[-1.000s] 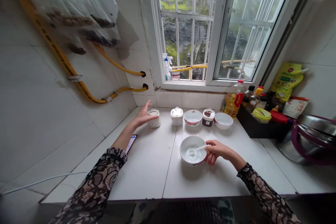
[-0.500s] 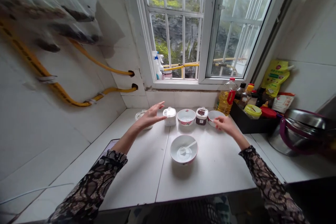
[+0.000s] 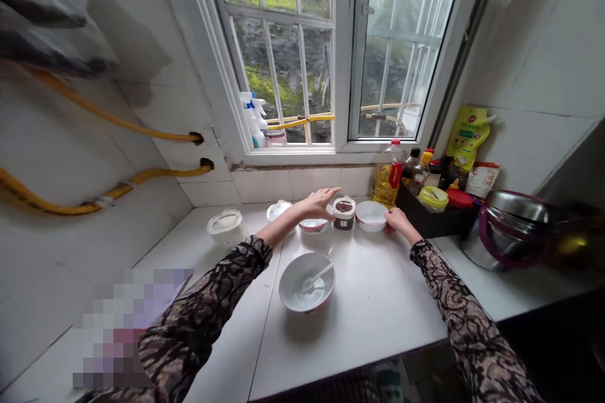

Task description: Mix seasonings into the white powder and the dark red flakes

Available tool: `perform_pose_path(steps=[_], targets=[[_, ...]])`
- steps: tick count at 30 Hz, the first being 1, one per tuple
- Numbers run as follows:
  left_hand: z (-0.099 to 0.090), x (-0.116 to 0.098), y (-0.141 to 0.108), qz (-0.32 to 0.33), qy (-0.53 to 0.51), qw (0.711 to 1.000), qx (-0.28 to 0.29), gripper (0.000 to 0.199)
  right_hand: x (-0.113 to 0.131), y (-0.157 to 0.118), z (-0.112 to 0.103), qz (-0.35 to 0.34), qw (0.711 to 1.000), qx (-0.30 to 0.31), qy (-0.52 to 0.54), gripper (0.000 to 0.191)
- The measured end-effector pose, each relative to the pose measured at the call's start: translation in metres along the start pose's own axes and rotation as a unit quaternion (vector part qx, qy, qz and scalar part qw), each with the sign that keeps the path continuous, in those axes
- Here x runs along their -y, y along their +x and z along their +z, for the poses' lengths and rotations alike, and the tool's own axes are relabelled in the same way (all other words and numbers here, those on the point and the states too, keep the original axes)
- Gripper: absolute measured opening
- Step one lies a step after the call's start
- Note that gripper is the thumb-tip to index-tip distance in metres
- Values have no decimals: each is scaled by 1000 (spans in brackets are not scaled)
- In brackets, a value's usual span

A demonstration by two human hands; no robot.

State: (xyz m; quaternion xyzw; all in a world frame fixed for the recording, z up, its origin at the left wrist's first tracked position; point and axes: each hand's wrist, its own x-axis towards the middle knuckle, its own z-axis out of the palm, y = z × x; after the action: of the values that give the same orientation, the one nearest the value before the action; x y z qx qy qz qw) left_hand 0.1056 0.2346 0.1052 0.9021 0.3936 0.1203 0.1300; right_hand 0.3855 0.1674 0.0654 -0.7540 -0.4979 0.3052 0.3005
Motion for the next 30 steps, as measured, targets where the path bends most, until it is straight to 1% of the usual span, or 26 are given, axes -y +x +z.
perform_pose_path(steps=[3, 6, 9, 11, 13, 16, 20, 23, 25, 27, 30], targets=[[7, -11, 23, 6, 25, 999, 38, 114, -3, 0, -6, 8, 1000, 3, 15, 22], [13, -21, 39, 10, 45, 997, 61, 116, -13, -11, -17, 18, 1000, 7, 17, 23], [17, -26, 50, 10, 60, 996, 72, 117, -30, -35, -32, 32, 999, 22, 15, 25], [20, -26, 55, 7, 67, 995, 78, 118, -44, -54, -43, 45, 998, 49, 19, 29], [21, -26, 58, 2, 71, 994, 89, 119, -56, -73, -54, 46, 996, 68, 27, 34], [20, -28, 60, -4, 77, 991, 106, 120, -70, -95, -65, 58, 995, 79, 28, 42], [14, -39, 55, -7, 90, 990, 113, 113, -76, -111, -70, 73, 993, 88, 11, 44], [8, -52, 45, -1, 100, 989, 104, 105, -73, -117, -74, 55, 993, 102, -10, 34], [5, -63, 35, 12, 104, 990, 99, 103, -68, -120, -80, 35, 992, 106, -57, 31], [3, -77, 24, 33, 105, 989, 97, 101, -60, -123, -90, 3, 987, 87, -133, 34], [4, -101, 2, 69, 99, 987, 102, 97, -38, -121, -105, -79, 970, 9, -229, 33]])
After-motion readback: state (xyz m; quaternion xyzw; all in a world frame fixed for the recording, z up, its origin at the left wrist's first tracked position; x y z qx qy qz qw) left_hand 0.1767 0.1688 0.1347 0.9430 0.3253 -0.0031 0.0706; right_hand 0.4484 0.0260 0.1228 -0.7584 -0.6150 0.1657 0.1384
